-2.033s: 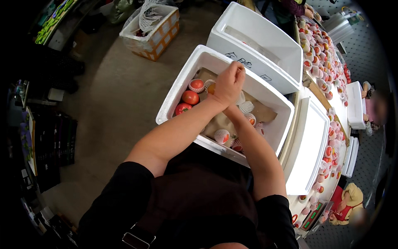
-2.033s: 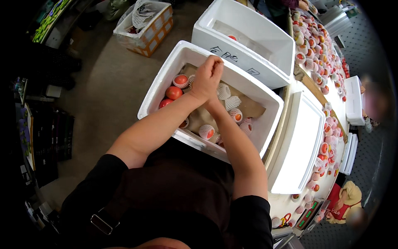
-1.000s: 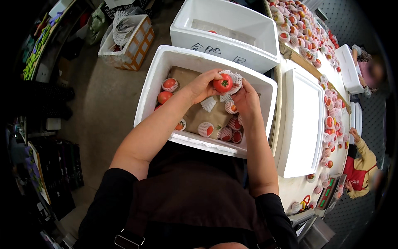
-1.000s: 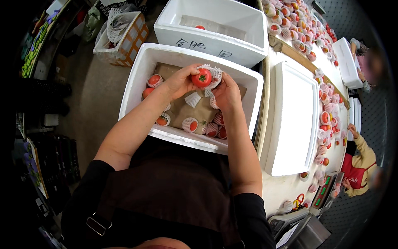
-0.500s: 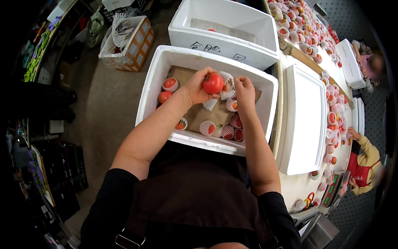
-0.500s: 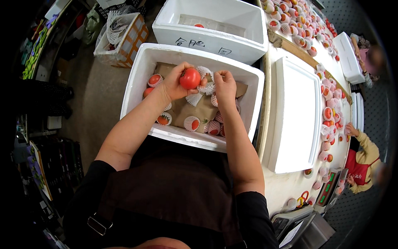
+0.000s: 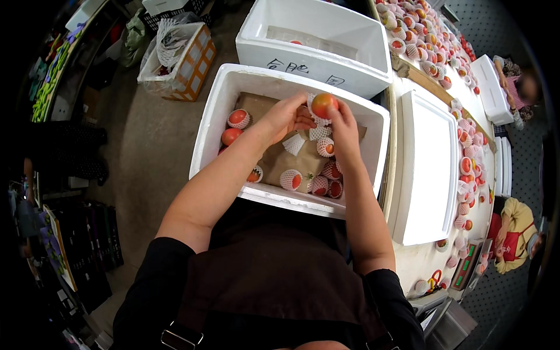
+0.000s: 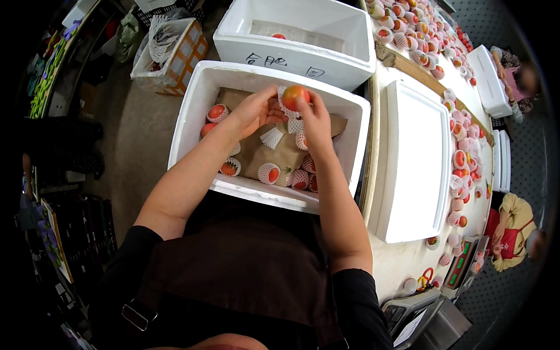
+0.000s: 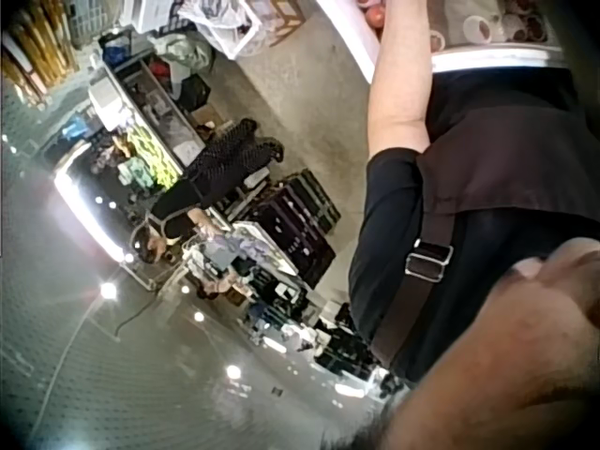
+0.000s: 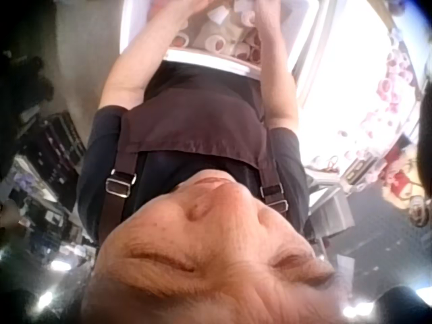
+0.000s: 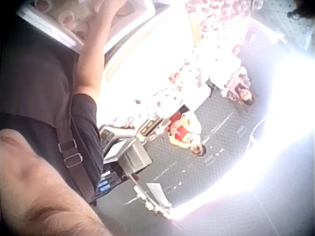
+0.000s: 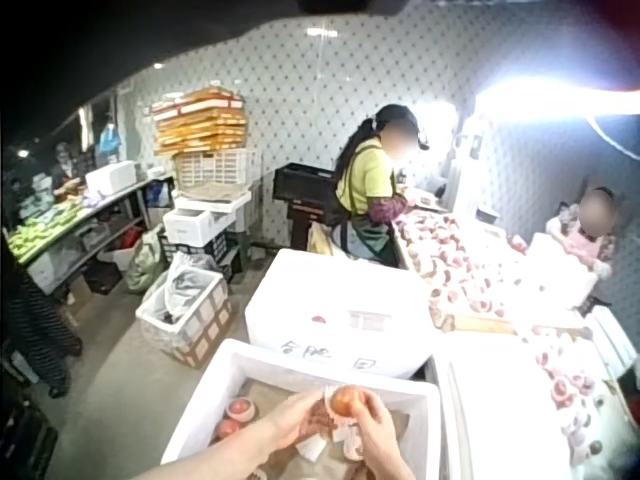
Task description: The person picks up individual red fruits from a large white bin and places them into protective foam nets. The person then arranges the netted fruits into a smaller white container, stacking them in rows. The process is repeated continuously as the person fills the container.
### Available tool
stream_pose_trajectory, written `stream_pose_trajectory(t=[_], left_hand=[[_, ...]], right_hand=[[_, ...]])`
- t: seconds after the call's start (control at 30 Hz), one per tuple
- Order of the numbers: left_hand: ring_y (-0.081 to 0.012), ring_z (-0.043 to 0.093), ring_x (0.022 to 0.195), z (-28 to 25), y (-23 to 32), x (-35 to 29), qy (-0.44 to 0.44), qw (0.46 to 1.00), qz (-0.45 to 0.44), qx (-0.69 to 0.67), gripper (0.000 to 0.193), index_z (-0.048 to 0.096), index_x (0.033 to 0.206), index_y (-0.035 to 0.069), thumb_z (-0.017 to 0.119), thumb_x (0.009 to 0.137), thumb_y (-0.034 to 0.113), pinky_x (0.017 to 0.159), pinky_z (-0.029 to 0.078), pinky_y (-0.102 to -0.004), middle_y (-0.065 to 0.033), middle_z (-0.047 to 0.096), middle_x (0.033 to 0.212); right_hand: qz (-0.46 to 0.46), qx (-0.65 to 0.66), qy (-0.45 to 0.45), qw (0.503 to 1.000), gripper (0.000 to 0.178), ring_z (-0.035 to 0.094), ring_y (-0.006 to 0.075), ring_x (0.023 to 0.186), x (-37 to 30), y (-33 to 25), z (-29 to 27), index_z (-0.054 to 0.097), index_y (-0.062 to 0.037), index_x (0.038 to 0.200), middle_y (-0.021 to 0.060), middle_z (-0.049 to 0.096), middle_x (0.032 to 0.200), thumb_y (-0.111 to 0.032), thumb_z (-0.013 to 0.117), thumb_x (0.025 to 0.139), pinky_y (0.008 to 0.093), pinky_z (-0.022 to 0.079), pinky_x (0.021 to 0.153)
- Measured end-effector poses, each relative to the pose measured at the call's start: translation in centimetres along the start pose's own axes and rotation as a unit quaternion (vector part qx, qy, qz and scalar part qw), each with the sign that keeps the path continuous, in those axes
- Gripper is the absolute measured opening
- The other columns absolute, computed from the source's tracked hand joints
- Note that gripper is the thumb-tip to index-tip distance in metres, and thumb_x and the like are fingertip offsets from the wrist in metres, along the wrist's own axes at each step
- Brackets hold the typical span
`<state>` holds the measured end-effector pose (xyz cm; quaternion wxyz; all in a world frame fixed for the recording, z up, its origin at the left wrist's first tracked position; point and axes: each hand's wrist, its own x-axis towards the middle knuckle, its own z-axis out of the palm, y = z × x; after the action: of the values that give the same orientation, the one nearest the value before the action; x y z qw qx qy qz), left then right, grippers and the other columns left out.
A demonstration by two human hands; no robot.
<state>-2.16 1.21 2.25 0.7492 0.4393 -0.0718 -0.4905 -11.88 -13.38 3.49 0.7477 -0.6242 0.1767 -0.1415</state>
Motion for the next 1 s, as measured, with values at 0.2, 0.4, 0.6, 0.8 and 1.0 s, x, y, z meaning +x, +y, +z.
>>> stream_pose_trajectory(t=[0.2, 0.4, 0.6, 0.8, 1.0], left_hand=[[-0.0141, 0.063, 0.083, 0.3, -0.1, -0.2, 0.065, 0.997, 0.038, 0.011, 0.022, 0.058, 0.104, 0.007, 0.048, 0.094, 0.025, 0.072, 0.053, -0.0287, -0.005, 0.064, 0.094], [-0.0189, 0.064, 0.091, 0.2, 0.9, -0.4, -0.013, 0.988, 0.041, -0.148, 0.026, 0.058, 0.104, 0.003, 0.043, 0.094, 0.022, 0.084, 0.052, -0.0348, -0.0074, 0.065, 0.098], [-0.0206, 0.066, 0.089, -1.0, 1.2, -0.4, -0.093, 0.964, 0.066, -0.24, 0.026, 0.056, 0.109, 0.003, 0.043, 0.096, 0.021, 0.084, 0.053, -0.0378, -0.0087, 0.065, 0.101], [-0.0225, 0.066, 0.088, -0.2, 1.6, -0.4, 0.148, 0.959, 0.237, 0.052, 0.034, 0.051, 0.123, 0.002, 0.046, 0.097, 0.023, 0.081, 0.053, -0.0343, -0.0108, 0.066, 0.1], [-0.0302, 0.056, 0.113, 1.8, -0.2, -0.8, 0.082, 0.862, 0.318, 0.387, 0.071, 0.031, 0.143, 0.006, 0.066, 0.085, 0.029, 0.093, 0.046, -0.0363, -0.0178, 0.055, 0.128]], right_hand=[[0.088, 0.199, -0.046, 0.975, 0.04, 0.058, 0.0188, 0.098, 0.2, -0.4, 0.0, 0.052, -0.0017, 0.121, 0.0097, 0.06, 0.11, -0.033, 0.04, 0.099, 0.0317, 0.047, 0.081], [0.162, 0.281, -0.045, 0.945, 0.047, 0.056, 0.0214, 0.107, 0.4, -0.4, -0.2, 0.047, -0.0049, 0.124, 0.0114, 0.056, 0.12, -0.043, 0.032, 0.1, 0.0402, 0.046, 0.085], [0.171, 0.265, -0.061, 0.947, 0.047, 0.06, 0.0216, 0.09, 0.7, 0.8, -1.1, 0.048, -0.0045, 0.119, 0.0125, 0.06, 0.107, -0.045, 0.033, 0.099, 0.0339, 0.047, 0.071], [0.139, 0.248, -0.08, 0.955, 0.046, 0.061, 0.0218, 0.078, 0.8, 0.9, -1.6, 0.047, -0.0005, 0.117, 0.0177, 0.062, 0.097, -0.042, 0.036, 0.1, 0.0294, 0.047, 0.066], [0.186, 0.265, -0.091, 0.942, 0.052, 0.064, 0.0223, 0.079, 0.3, 0.4, -0.7, 0.048, 0.001, 0.116, 0.0178, 0.062, 0.098, -0.047, 0.037, 0.099, 0.0308, 0.052, 0.063]])
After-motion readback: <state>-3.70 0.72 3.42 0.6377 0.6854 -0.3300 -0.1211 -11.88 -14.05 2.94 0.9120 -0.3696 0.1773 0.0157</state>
